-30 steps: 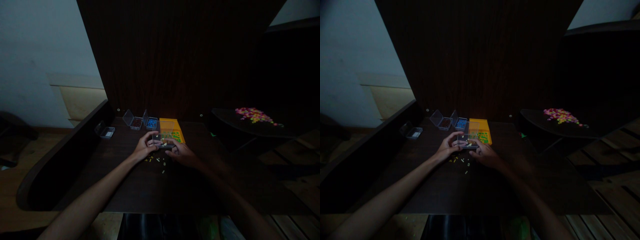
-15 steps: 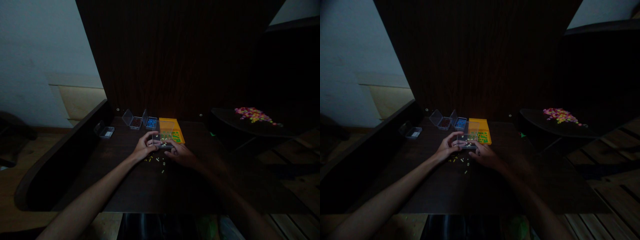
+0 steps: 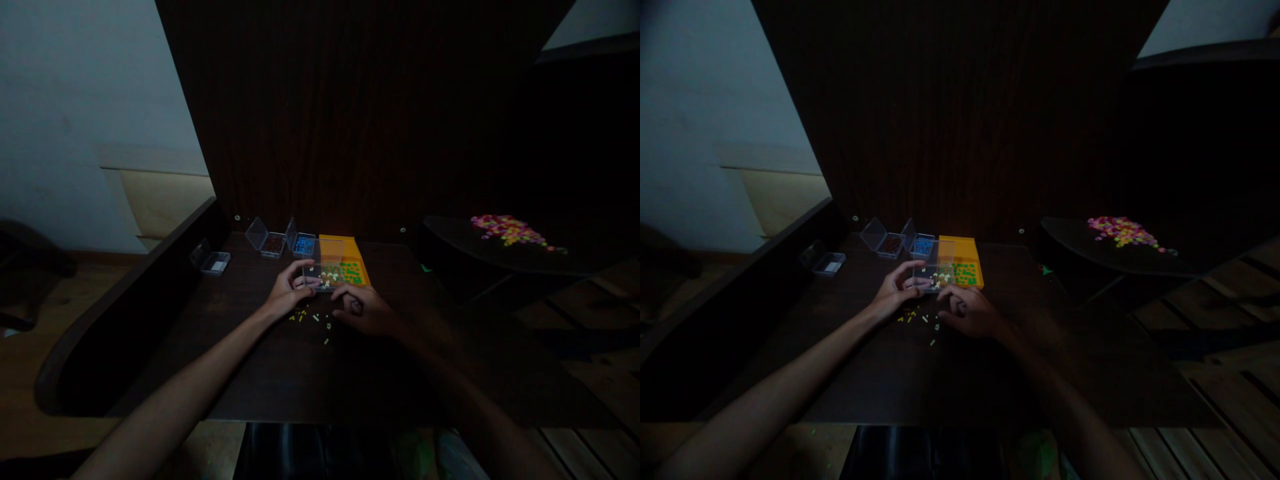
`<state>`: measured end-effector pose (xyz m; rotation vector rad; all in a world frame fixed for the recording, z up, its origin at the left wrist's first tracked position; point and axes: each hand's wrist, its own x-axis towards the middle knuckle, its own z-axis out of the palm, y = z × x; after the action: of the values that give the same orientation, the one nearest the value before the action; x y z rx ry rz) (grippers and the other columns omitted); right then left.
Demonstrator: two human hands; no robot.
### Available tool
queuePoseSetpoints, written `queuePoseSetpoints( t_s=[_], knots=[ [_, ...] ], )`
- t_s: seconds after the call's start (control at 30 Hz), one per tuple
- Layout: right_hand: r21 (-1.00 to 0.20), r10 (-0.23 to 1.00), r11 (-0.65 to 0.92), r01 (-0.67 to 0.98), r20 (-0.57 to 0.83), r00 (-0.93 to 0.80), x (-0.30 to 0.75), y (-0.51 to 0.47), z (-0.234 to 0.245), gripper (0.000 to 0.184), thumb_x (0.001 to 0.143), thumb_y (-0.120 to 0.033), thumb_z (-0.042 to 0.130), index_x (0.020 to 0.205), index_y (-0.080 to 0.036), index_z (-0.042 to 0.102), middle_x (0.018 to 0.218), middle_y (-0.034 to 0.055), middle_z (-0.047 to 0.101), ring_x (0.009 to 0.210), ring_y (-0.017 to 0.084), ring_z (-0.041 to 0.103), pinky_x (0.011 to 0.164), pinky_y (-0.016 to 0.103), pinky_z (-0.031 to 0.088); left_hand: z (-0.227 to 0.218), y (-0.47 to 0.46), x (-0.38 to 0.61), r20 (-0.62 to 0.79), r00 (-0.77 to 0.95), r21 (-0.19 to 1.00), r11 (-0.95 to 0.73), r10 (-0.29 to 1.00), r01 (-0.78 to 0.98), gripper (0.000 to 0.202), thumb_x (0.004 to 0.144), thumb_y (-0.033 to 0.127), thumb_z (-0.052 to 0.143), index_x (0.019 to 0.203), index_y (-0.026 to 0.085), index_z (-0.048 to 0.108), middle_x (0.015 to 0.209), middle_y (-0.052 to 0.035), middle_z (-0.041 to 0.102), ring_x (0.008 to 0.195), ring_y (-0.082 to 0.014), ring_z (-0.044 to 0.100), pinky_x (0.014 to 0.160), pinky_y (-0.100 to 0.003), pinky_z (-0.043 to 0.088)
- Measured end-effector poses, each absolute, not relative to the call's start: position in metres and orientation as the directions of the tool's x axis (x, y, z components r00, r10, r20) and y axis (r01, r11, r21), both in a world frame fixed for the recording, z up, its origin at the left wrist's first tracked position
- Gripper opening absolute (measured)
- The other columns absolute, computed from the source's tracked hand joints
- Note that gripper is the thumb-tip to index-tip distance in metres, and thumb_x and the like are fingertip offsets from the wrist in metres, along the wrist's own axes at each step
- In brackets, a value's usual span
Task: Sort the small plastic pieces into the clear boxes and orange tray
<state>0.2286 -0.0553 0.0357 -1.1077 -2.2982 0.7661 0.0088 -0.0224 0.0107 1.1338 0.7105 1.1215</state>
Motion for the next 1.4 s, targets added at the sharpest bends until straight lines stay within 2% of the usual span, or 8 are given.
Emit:
queuePoseSetpoints(
  t_s=[0.17, 0.27, 0.37, 0.5, 0.73, 0.97, 1.17, 1.4],
  knots=[
    [-0.493, 0.687, 0.665, 0.561, 0.108, -0.719, 0.228, -0.057, 0.029, 0.039, 0.083, -0.039, 0.066, 0.119, -0.025, 0.061, 0.092, 0.0026, 0.065, 0.084, 0.018, 0.061, 0.08, 0.033, 0.046, 0.009, -0.02, 0.008, 0.089, 0.282, 0.946, 0.007, 0.955, -0.324, 0.064, 0.057, 0.006, 0.074, 0.116, 0.017, 0.054, 0.098, -0.0044, 0.068, 0.096, -0.0207, 0.069, 0.084, -0.031, 0.054],
    [-0.428, 0.702, 0.663, 0.614, 0.069, -0.709, 0.226, -0.056, 0.021, 0.047, 0.085, -0.047, 0.063, 0.127, -0.026, 0.057, 0.112, 0.0068, 0.061, 0.099, 0.022, 0.059, 0.083, 0.035, 0.047, 0.01, -0.02, 0.008, 0.082, 0.267, 0.945, 0.01, 0.96, -0.328, 0.063, 0.057, 0.005, 0.072, 0.116, 0.018, 0.054, 0.098, -0.0039, 0.068, 0.096, -0.0198, 0.069, 0.083, -0.029, 0.054],
    [-0.395, 0.703, 0.673, 0.625, 0.077, -0.707, 0.226, -0.054, 0.015, 0.052, 0.088, -0.049, 0.059, 0.134, -0.025, 0.053, 0.119, 0.0086, 0.057, 0.102, 0.022, 0.058, 0.086, 0.036, 0.047, 0.011, -0.02, 0.008, 0.083, 0.267, 0.946, 0.009, 0.96, -0.325, 0.061, 0.057, 0.005, 0.072, 0.115, 0.018, 0.055, 0.103, -0.0046, 0.067, 0.096, -0.0195, 0.068, 0.083, -0.03, 0.054],
    [-0.375, 0.674, 0.709, 0.597, 0.111, -0.731, 0.223, -0.052, 0.012, 0.05, 0.091, -0.047, 0.057, 0.135, -0.023, 0.053, 0.119, 0.0092, 0.056, 0.097, 0.021, 0.059, 0.084, 0.036, 0.048, 0.012, -0.021, 0.008, 0.09, 0.255, 0.944, -0.001, 0.963, -0.331, 0.06, 0.056, 0.005, 0.073, 0.112, 0.018, 0.056, 0.114, -0.0061, 0.063, 0.095, -0.0191, 0.069, 0.083, -0.03, 0.055],
    [-0.369, 0.662, 0.722, 0.586, 0.118, -0.74, 0.219, -0.057, 0.016, 0.032, 0.094, -0.038, 0.054, 0.121, -0.025, 0.065, 0.103, 0.0062, 0.059, 0.089, 0.017, 0.059, 0.075, 0.028, 0.046, 0.013, -0.021, 0.008, 0.094, 0.242, 0.943, -0.008, 0.966, -0.334, 0.059, 0.056, 0.005, 0.073, 0.111, 0.019, 0.056, 0.119, -0.0068, 0.061, 0.094, -0.0187, 0.069, 0.074, -0.024, 0.053],
    [-0.394, 0.659, 0.72, 0.571, 0.133, -0.74, 0.217, -0.058, 0.017, 0.027, 0.094, -0.032, 0.055, 0.116, -0.024, 0.067, 0.101, 0.0052, 0.059, 0.087, 0.016, 0.06, 0.076, 0.028, 0.046, 0.012, -0.02, 0.007, 0.083, 0.251, 0.947, 0.001, 0.964, -0.32, 0.06, 0.057, 0.006, 0.072, 0.113, 0.018, 0.055, 0.102, -0.0046, 0.066, 0.094, -0.02, 0.069, 0.075, -0.026, 0.053],
    [-0.373, 0.669, 0.717, 0.589, 0.135, -0.731, 0.214, -0.059, 0.016, 0.022, 0.092, -0.028, 0.057, 0.11, -0.023, 0.07, 0.1, 0.005, 0.06, 0.083, 0.015, 0.06, 0.073, 0.026, 0.045, 0.014, -0.021, 0.007, 0.068, 0.241, 0.952, 0.009, 0.968, -0.305, 0.061, 0.055, 0.007, 0.073, 0.112, 0.018, 0.056, 0.111, -0.0059, 0.065, 0.094, -0.0199, 0.069, 0.076, -0.026, 0.053],
    [-0.396, 0.643, 0.747, 0.534, 0.228, -0.731, 0.215, -0.056, 0.009, 0.016, 0.091, -0.021, 0.057, 0.096, -0.022, 0.072, 0.089, 0.004, 0.063, 0.074, 0.014, 0.059, 0.065, 0.024, 0.042, 0.013, -0.021, 0.007, 0.077, 0.26, 0.955, 0.004, 0.963, -0.297, 0.061, 0.057, 0.007, 0.073, 0.114, 0.018, 0.055, 0.105, -0.0056, 0.067, 0.097, -0.0217, 0.068, 0.077, -0.027, 0.053]
  ],
)
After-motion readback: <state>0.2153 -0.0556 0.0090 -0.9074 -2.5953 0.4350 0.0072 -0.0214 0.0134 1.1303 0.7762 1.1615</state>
